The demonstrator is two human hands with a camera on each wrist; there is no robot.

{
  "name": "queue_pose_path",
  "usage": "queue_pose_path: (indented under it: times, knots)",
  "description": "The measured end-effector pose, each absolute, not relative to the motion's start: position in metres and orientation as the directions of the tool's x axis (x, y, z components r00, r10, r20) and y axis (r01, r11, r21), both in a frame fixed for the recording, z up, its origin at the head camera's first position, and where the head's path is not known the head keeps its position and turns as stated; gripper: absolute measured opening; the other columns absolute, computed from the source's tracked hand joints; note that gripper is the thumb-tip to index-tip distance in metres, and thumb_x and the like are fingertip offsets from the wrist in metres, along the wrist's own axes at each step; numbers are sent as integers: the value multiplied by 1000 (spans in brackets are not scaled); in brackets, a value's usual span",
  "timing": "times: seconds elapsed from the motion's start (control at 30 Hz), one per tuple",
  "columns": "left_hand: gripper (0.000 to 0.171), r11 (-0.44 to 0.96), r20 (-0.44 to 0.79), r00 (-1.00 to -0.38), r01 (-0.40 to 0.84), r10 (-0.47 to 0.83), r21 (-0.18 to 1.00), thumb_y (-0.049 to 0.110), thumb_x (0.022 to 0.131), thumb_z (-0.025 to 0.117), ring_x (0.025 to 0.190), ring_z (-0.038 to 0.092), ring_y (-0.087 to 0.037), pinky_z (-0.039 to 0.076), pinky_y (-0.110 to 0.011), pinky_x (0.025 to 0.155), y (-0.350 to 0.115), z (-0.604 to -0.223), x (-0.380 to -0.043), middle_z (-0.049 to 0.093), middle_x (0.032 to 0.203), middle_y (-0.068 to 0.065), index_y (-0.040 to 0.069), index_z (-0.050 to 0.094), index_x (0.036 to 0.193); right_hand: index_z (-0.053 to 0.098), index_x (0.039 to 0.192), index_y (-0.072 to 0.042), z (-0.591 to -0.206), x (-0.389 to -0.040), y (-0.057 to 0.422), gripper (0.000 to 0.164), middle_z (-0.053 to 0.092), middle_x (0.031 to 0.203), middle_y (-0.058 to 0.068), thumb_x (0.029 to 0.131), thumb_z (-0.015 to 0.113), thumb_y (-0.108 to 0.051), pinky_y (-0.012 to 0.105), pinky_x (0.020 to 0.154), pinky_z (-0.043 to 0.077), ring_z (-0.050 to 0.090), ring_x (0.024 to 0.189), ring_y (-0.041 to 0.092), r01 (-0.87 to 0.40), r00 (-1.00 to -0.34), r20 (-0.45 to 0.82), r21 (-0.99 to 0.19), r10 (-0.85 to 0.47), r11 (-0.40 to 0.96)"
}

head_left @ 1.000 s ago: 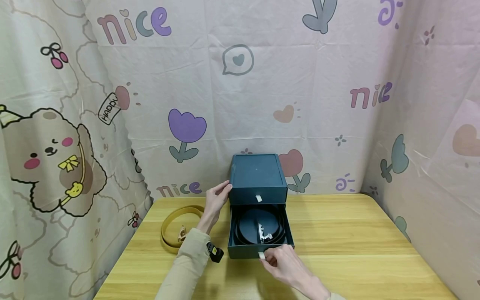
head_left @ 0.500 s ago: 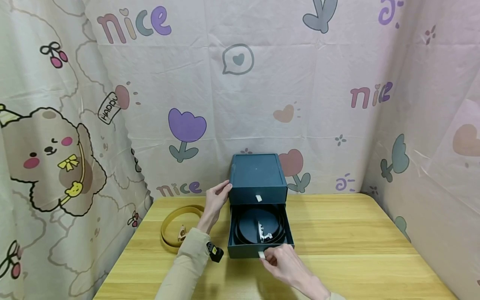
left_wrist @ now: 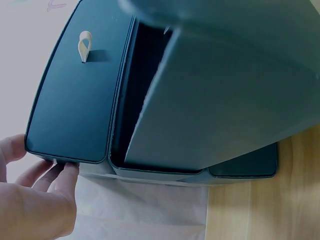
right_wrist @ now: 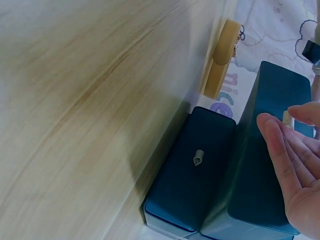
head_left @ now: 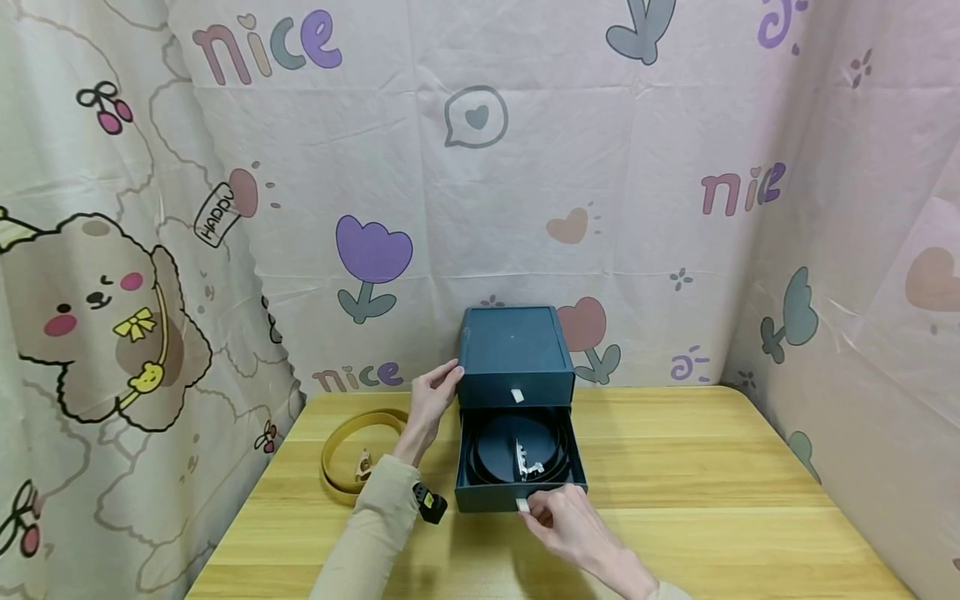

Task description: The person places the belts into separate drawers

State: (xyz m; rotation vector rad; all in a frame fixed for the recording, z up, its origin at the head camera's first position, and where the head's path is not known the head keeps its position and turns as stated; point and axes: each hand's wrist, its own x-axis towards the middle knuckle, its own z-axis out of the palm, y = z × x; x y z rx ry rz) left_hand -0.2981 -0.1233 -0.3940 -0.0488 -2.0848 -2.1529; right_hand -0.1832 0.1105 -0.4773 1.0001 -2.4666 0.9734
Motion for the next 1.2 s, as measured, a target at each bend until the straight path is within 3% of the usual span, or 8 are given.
queue_pose_path:
  times: [0.47, 0.6, 0.93, 1.2]
  knots:
    - [42, -27, 117, -989, 120, -91, 992, 19, 101, 61, 124, 59, -20, 45, -46, 112, -124, -394, -299, 59, 142, -22, 3, 59, 140, 62, 65, -18, -479, -189, 107, 27, 65, 58, -12, 84, 75, -4, 2, 49, 37, 43, 55, -18, -745, -659, 579, -416, -480, 522]
    - [43, -24, 119, -989, 121, -84, 992, 19, 101, 61, 128, 57, -24, 44, -46, 112, -124, -395, -299, 57, 144, -22, 3, 58, 141, 62, 65, -19, -479, -190, 106, 27, 66, 59, -12, 83, 75, -4, 2, 50, 37, 43, 56, -19, -752, -648, 595, -400, -476, 524]
    - [43, -27, 119, -990, 121, -77, 992, 19, 101, 61, 132, 55, -28, 43, -45, 113, -124, -396, -300, 57, 145, -22, 2, 58, 141, 68, 69, -12, -478, -191, 106, 20, 69, 63, -9, 85, 74, -3, 3, 53, 41, 51, 58, -15, -729, -677, 566, -430, -470, 533]
    - [43, -24, 119, -990, 121, -78, 992, 19, 102, 61, 131, 55, -28, 44, -45, 113, -125, -396, -300, 57, 145, -22, 3, 58, 141, 67, 67, -15, -478, -193, 105, 23, 70, 63, -9, 85, 74, -2, 4, 54, 44, 56, 59, -13, -724, -679, 575, -422, -456, 546]
